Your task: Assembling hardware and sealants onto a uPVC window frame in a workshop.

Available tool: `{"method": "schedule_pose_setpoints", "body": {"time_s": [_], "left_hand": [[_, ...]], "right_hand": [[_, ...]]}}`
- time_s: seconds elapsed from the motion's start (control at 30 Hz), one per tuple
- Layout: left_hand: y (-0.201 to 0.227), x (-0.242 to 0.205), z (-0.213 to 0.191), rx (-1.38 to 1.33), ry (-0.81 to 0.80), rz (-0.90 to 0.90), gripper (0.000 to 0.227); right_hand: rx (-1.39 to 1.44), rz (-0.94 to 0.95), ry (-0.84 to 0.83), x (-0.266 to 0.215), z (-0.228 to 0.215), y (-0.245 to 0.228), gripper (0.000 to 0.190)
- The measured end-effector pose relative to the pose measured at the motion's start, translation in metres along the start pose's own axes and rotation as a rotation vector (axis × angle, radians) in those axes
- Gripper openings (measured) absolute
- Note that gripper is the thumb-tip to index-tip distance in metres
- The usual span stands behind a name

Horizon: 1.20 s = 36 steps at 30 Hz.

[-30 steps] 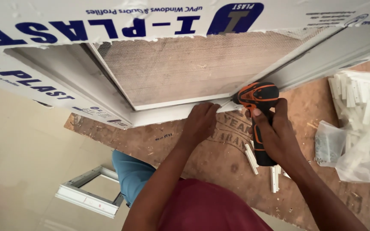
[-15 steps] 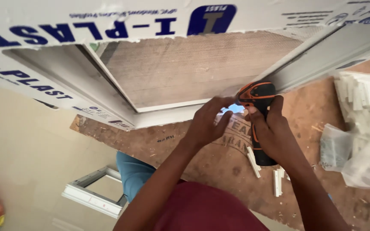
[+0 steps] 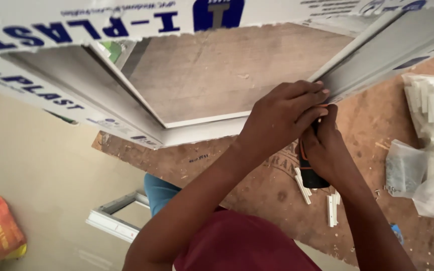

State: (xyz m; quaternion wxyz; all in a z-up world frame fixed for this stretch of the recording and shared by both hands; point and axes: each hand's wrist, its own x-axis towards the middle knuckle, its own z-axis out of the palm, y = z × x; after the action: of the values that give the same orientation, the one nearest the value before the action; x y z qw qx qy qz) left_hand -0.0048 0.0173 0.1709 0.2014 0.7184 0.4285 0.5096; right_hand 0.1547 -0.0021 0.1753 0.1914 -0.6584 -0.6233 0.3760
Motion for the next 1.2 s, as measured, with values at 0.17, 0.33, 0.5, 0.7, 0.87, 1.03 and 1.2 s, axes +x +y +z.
{"method": "schedule_pose_setpoints", "body": {"time_s": [0.17, 0.33, 0.5, 0.7, 0.87, 1.03, 1.2], "left_hand": [[0.000, 0.005, -0.003, 0.000, -0.074, -0.043, 0.027], [0.001, 0.003, -0.002, -0.014, -0.073, -0.035, 0.027], [0.000, 0.002, -0.001, -0.017, -0.073, -0.045, 0.027], [0.003, 0.000, -0.001, -0.017, -0.057, -0.079, 0.026], [0.003, -0.002, -0.001, -0.001, -0.043, -0.076, 0.026], [0.002, -0.004, 0.000, 0.010, -0.041, -0.064, 0.027], [0.010, -0.002, -0.001, 0.026, -0.055, -0.086, 0.027]], "right_hand": [[0.034, -0.063, -0.009, 0.001, 0.000, -0.001, 0.048], [0.017, 0.024, -0.023, 0.000, -0.001, -0.002, 0.055], [0.002, -0.029, -0.020, 0.002, -0.002, 0.003, 0.051], [0.086, -0.015, -0.039, 0.001, -0.001, 0.004, 0.035], [0.070, -0.075, -0.052, 0.005, -0.002, 0.013, 0.040], [0.020, -0.301, -0.043, 0.006, -0.005, 0.013, 0.041], [0.074, -0.052, -0.111, 0.001, -0.012, 0.003, 0.034]]}}
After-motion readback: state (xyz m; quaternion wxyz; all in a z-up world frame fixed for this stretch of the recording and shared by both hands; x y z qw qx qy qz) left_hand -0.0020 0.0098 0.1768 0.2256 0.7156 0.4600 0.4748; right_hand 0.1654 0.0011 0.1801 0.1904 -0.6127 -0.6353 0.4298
